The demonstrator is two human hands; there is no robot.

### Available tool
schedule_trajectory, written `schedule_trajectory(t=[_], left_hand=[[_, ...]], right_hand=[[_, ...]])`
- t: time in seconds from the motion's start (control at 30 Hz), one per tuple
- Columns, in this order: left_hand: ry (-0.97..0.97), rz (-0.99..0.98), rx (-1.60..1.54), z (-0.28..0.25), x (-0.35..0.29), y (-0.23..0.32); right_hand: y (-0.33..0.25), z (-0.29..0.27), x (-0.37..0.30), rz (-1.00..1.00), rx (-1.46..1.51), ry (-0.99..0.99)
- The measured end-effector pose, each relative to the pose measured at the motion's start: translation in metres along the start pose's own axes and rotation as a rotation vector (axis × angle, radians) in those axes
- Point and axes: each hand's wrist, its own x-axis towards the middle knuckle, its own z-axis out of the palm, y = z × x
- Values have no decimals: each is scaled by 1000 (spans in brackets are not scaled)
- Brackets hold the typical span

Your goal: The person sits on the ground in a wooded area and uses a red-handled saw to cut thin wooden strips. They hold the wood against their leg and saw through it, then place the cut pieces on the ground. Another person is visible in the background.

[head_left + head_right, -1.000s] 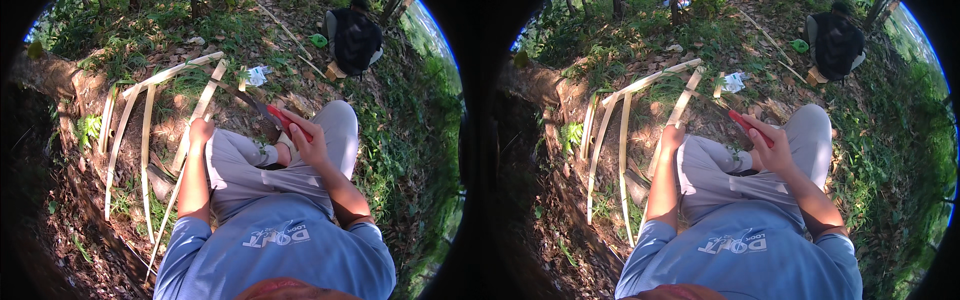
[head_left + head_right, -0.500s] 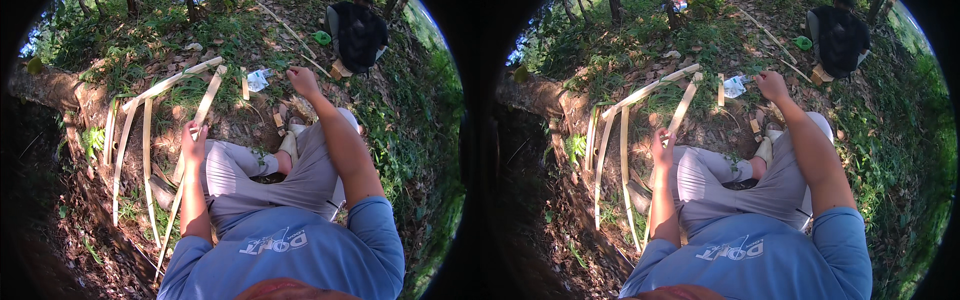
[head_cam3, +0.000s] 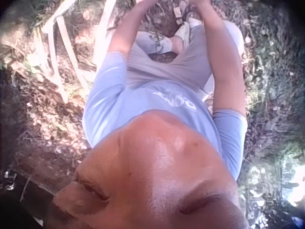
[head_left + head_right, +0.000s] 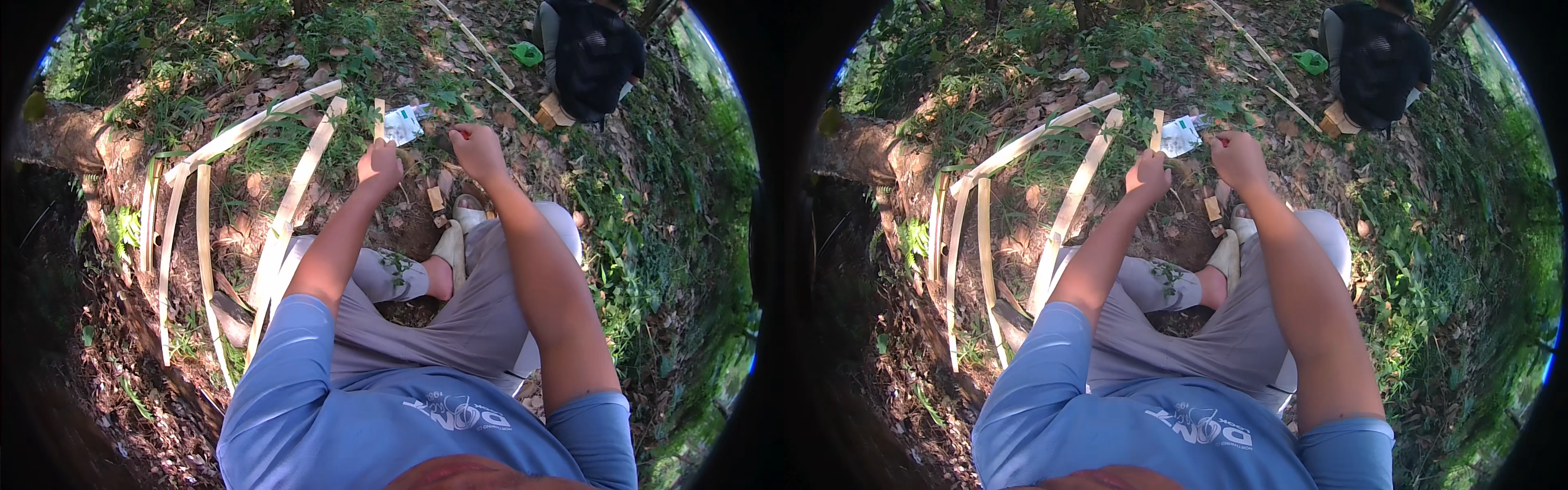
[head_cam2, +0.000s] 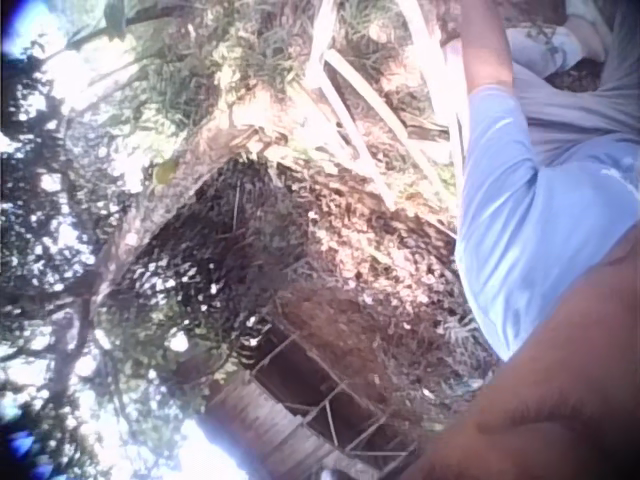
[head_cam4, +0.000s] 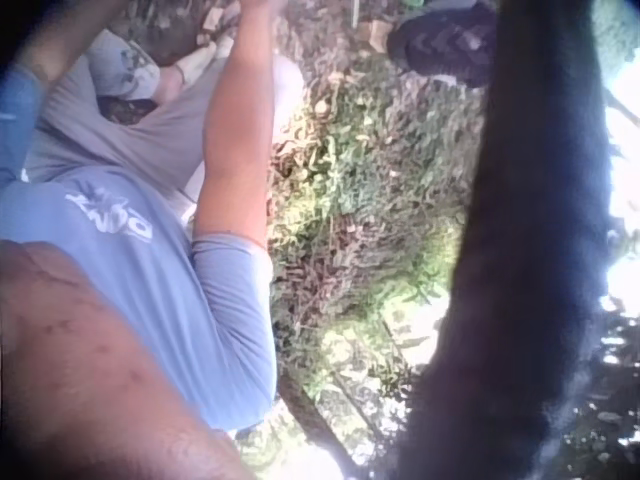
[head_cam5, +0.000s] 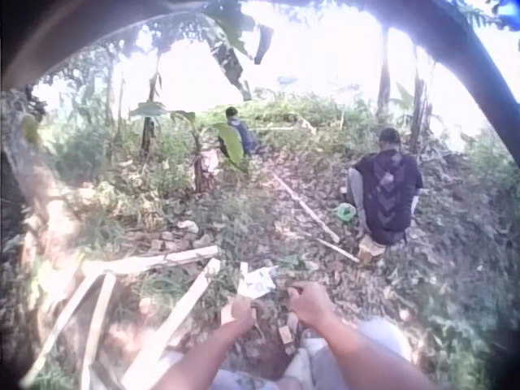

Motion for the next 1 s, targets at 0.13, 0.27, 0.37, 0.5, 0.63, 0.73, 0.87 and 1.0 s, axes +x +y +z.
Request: schedule_trajectory(t=[0.13,0.27,0.37,0.5,0.63,0.73,0.87,1.0], left_hand=[[98,10,332,70,29,-18],[21,3,398,97,47,-33],[79,41,403,107,53,-40],[94,-29,353,111,47,-45],[119,-36,452,119,49,-44],[60,-183,368,136,57,-40],[76,-317,220,114,44,-22],[-190,-491,-61,86,13,-21]], right_hand=[[6,2,-1,25,6,-54],[12,2,3,28,18,-71],[16,2,7,61,75,-95],[14,0,9,104,126,-142],[17,-8,6,123,212,-140],[9,-12,4,197,313,-170],[7,-15,1,272,405,-181],[-2,-14,0,265,369,-217]])
